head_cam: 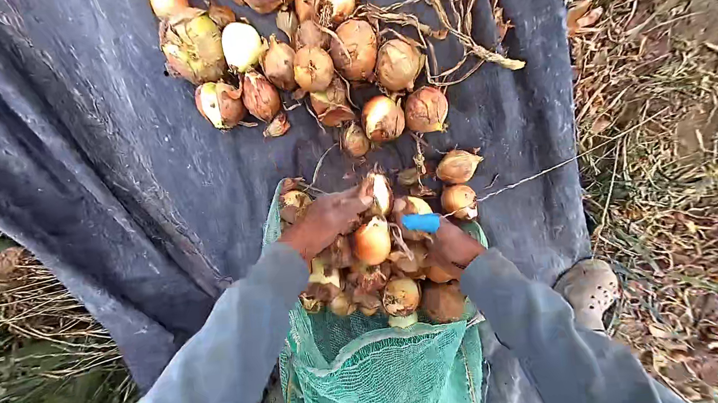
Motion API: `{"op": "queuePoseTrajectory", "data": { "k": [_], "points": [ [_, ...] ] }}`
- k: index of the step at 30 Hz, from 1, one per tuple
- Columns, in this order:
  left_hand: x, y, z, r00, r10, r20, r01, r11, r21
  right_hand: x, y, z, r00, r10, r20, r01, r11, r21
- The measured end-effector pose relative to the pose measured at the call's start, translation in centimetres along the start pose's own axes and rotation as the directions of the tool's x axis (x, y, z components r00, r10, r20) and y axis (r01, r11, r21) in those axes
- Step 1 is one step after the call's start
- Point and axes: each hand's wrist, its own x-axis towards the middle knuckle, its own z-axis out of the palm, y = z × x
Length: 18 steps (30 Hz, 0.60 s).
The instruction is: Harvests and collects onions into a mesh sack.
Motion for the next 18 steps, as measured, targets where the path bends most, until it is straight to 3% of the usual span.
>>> {"op": "queuePoseTrajectory", "data": {
  "k": [3,5,6,8,10,11,13,15,17,18],
  "points": [
    [-7.0,-6.2,5.0,0.971,-0.174,0.166,0.147,0.975,0.167,-6.7,5.5,2.2,0.920,0.297,0.256,-0.230,0.937,-0.261],
    [-10.0,-8.6,7.0,0.926,-0.228,0.300,0.100,0.916,0.387,-9.7,6.5,2.2,0.837,0.378,0.394,-0.189,0.877,-0.441],
    [-10.7,-8.7,7.4,0.938,-0.210,0.275,0.081,0.906,0.416,-10.6,6.0,1.4,0.871,0.323,0.370,-0.150,0.893,-0.425],
    [-10.4,-7.4,7.2,0.998,-0.058,0.024,0.046,0.936,0.350,-10.3,4.6,-1.0,0.996,0.064,0.062,-0.041,0.948,-0.314],
    [-7.0,-5.4,6.0,0.959,0.154,-0.238,-0.070,0.942,0.329,-6.7,2.0,-3.9,0.956,-0.104,-0.274,-0.008,0.926,-0.378],
    [-4.5,-4.3,5.1,0.928,0.216,-0.303,-0.106,0.934,0.342,-4.1,0.7,-4.9,0.913,-0.141,-0.382,-0.037,0.905,-0.423],
    [1.2,-1.9,3.6,0.895,0.238,-0.378,-0.089,0.924,0.372,0.8,-2.1,-5.1,0.874,-0.107,-0.474,-0.146,0.873,-0.466],
    [5.6,-0.6,3.2,0.860,0.188,-0.475,0.026,0.913,0.408,4.0,-4.1,-3.7,0.868,-0.041,-0.496,-0.231,0.849,-0.475],
    [7.6,-0.1,3.6,0.785,0.109,-0.609,0.176,0.905,0.388,5.3,-5.1,-2.5,0.888,-0.021,-0.459,-0.193,0.890,-0.414],
    [8.0,-0.3,3.8,0.757,0.083,-0.648,0.208,0.910,0.359,5.6,-4.9,-2.0,0.916,-0.051,-0.397,-0.106,0.926,-0.363]
  ]
}}
